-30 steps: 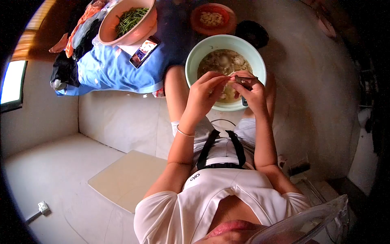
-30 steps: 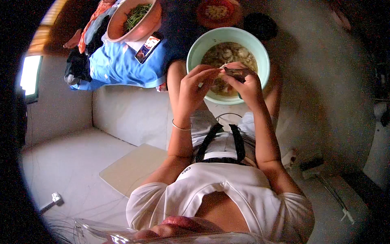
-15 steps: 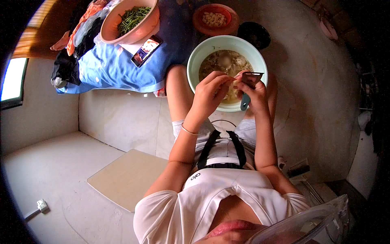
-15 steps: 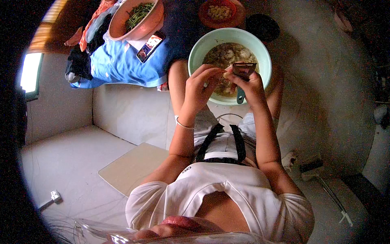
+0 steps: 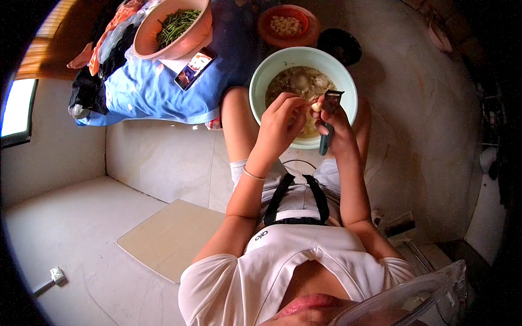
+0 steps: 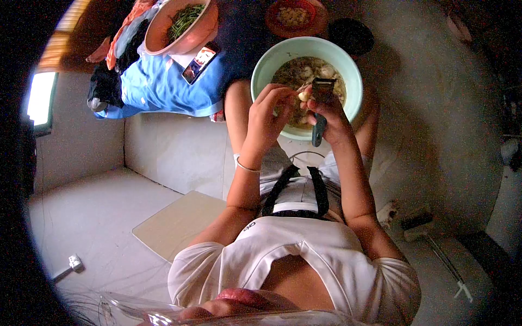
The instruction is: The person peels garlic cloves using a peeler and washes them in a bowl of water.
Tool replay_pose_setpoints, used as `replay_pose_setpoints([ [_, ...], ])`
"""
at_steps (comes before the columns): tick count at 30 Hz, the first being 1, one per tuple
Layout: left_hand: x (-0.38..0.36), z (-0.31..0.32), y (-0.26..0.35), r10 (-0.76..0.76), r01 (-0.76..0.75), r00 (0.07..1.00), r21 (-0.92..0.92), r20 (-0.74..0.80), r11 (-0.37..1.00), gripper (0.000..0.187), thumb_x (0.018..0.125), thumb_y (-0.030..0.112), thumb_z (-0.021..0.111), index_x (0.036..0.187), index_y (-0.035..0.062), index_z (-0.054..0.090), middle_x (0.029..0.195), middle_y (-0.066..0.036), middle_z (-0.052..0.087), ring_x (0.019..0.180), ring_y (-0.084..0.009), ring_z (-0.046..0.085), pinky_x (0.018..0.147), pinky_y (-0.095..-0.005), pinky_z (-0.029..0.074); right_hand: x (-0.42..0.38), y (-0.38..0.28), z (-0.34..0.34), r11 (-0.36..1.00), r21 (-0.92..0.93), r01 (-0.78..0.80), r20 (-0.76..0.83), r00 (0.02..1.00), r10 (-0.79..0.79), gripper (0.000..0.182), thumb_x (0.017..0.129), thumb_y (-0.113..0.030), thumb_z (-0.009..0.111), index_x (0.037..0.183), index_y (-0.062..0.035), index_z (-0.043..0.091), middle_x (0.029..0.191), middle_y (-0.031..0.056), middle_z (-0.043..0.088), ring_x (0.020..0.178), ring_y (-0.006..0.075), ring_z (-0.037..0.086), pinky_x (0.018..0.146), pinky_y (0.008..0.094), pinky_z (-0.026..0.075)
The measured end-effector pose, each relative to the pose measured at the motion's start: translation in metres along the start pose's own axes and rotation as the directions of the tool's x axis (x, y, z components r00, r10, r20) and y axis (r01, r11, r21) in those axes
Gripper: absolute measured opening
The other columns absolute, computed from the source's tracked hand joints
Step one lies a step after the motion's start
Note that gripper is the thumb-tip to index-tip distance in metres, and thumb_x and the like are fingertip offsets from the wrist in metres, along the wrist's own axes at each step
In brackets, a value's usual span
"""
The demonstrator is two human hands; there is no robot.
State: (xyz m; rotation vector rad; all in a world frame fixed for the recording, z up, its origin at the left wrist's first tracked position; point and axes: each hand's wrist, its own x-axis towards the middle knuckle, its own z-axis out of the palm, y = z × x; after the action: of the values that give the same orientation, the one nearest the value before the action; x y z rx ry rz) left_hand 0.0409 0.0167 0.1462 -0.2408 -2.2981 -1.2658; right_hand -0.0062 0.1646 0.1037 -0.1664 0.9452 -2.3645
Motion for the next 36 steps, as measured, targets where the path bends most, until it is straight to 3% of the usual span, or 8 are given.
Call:
replay_pose_setpoints([
  [3, -0.002, -0.001, 0.001, -0.056, 0.056, 0.998, 0.001, 0.038, 0.998, 0.021, 0.070, -0.004, 0.059, 0.090, 0.0003, 0.056, 0.089, -0.013, 0.056, 0.079, -0.0271, 0.058, 0.067, -0.0310, 0.047, -0.001, 0.001, 0.005, 0.999, -0.033, 0.027, -0.027, 0.999, -0.028, 0.027, 0.076, -0.015, 0.064, 0.100, -0.0065, 0.054, 0.095, 0.0046, 0.057, 0.070, 0.0100, 0.055, 0.046, 0.0190, 0.040],
  [11, -0.002, -0.002, -0.001, 0.014, -0.013, 0.997, -0.010, 0.082, 1.000, 0.024, 0.067, -0.003, 0.059, 0.090, 0.0020, 0.054, 0.085, -0.012, 0.054, 0.075, -0.0294, 0.056, 0.064, -0.0335, 0.047, -0.001, 0.003, 0.010, 0.995, -0.090, 0.031, -0.161, 0.986, -0.045, 0.027, 0.076, -0.022, 0.064, 0.099, -0.0101, 0.055, 0.089, 0.0005, 0.058, 0.066, 0.0071, 0.052, 0.047, 0.0187, 0.038],
  [13, -0.002, -0.003, -0.001, -0.001, 0.004, 0.995, -0.029, 0.099, 1.000, 0.024, 0.067, -0.003, 0.059, 0.089, 0.0019, 0.054, 0.085, -0.012, 0.054, 0.075, -0.0296, 0.056, 0.065, -0.0330, 0.047, 0.000, 0.004, 0.008, 1.000, -0.026, 0.015, -0.173, 0.985, -0.019, 0.025, 0.077, -0.022, 0.064, 0.097, -0.0100, 0.055, 0.089, -0.0007, 0.058, 0.064, 0.0058, 0.050, 0.048, 0.0175, 0.036],
  [17, -0.002, -0.003, 0.003, -0.044, 0.052, 0.994, -0.071, 0.103, 0.996, 0.021, 0.069, -0.005, 0.058, 0.089, 0.0003, 0.054, 0.084, -0.012, 0.054, 0.073, -0.0266, 0.057, 0.063, -0.0315, 0.047, 0.002, 0.005, 0.011, 0.998, 0.058, -0.037, -0.118, 0.992, 0.044, 0.038, 0.079, -0.025, 0.062, 0.112, -0.0087, 0.053, 0.090, -0.0025, 0.057, 0.067, 0.0031, 0.045, 0.049, 0.0151, 0.033],
  [22, -0.002, -0.003, -0.001, -0.012, 0.018, 0.993, -0.052, 0.116, 0.998, 0.020, 0.070, -0.004, 0.058, 0.089, -0.0010, 0.054, 0.084, -0.012, 0.053, 0.071, -0.0242, 0.057, 0.062, -0.0298, 0.048, 0.002, 0.006, 0.010, 0.973, 0.223, -0.055, -0.048, 0.997, 0.067, 0.036, 0.082, -0.022, 0.057, 0.112, -0.0038, 0.051, 0.090, 0.0019, 0.056, 0.063, 0.0026, 0.043, 0.047, 0.0142, 0.033],
  [27, -0.004, -0.002, 0.002, -0.128, 0.143, 0.986, -0.151, 0.106, 0.978, 0.014, 0.073, -0.004, 0.056, 0.087, -0.0026, 0.055, 0.083, -0.011, 0.053, 0.071, -0.0210, 0.056, 0.064, -0.0274, 0.047, 0.003, 0.008, 0.006, 0.957, 0.279, -0.077, -0.037, 0.995, 0.090, 0.035, 0.083, -0.021, 0.057, 0.112, -0.0028, 0.051, 0.089, 0.0022, 0.056, 0.060, 0.0018, 0.041, 0.045, 0.0139, 0.033],
  [30, -0.006, -0.003, -0.001, -0.139, 0.163, 0.984, -0.259, 0.109, 0.952, 0.009, 0.076, -0.003, 0.054, 0.086, -0.0037, 0.055, 0.083, -0.010, 0.054, 0.071, -0.0174, 0.055, 0.063, -0.0247, 0.046, 0.005, 0.012, -0.002, 0.934, 0.354, -0.056, -0.071, 0.994, 0.087, 0.034, 0.083, -0.022, 0.057, 0.110, -0.0028, 0.051, 0.090, 0.0025, 0.056, 0.060, 0.0018, 0.041, 0.045, 0.0133, 0.032],
  [36, -0.001, -0.005, -0.003, -0.245, 0.242, 0.969, -0.246, 0.018, 0.939, 0.007, 0.081, 0.001, 0.052, 0.085, -0.0045, 0.055, 0.081, -0.009, 0.054, 0.071, -0.0134, 0.053, 0.061, -0.0221, 0.043, 0.002, 0.002, 0.007, 0.928, 0.370, -0.029, -0.144, 0.986, 0.088, 0.031, 0.082, -0.020, 0.060, 0.106, -0.0017, 0.051, 0.091, 0.0055, 0.055, 0.064, 0.0051, 0.046, 0.045, 0.0143, 0.034],
])
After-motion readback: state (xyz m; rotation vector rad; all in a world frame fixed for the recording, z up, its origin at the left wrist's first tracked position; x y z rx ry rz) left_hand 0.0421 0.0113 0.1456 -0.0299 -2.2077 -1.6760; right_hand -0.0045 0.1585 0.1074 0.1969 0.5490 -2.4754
